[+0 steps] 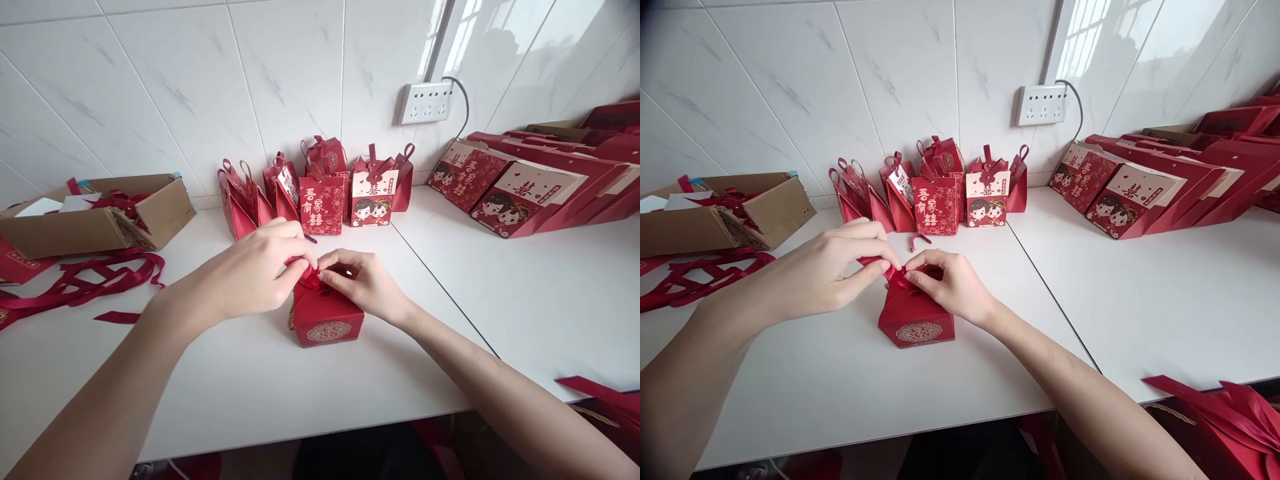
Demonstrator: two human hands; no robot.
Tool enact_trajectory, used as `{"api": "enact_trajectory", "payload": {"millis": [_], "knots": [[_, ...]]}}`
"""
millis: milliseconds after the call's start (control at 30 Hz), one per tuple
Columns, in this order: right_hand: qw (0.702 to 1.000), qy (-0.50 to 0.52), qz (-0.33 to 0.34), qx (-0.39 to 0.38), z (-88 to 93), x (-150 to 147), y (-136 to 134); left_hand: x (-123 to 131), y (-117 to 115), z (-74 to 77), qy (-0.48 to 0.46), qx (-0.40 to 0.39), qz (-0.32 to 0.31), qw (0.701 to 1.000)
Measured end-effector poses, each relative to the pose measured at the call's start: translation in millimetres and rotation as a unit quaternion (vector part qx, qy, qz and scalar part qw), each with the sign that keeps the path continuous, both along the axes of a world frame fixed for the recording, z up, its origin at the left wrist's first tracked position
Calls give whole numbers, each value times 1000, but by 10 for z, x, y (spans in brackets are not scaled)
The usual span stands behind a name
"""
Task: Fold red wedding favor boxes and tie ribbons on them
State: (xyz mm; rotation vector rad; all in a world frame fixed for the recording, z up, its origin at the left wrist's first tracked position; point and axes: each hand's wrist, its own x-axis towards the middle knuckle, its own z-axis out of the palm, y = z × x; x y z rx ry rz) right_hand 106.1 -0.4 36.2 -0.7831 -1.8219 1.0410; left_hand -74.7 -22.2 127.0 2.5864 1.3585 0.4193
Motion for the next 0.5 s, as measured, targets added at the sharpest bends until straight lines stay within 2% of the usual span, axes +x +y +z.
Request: {"api": "enact_trajectory", "payload": {"millis": [133,300,400,500], "knots": [[1000,12,10,8,1,11,27,70,105,-49,-66,22,-39,997],[999,13,36,-11,-4,17,44,132,251,-117,-130,-21,-58,990],[996,55,56,-49,-38,6,54,151,307,-169,-166,-50,-49,984],[984,132,71,-92,-75,-9,65,137,341,-275,-209,-81,-5,975]]}}
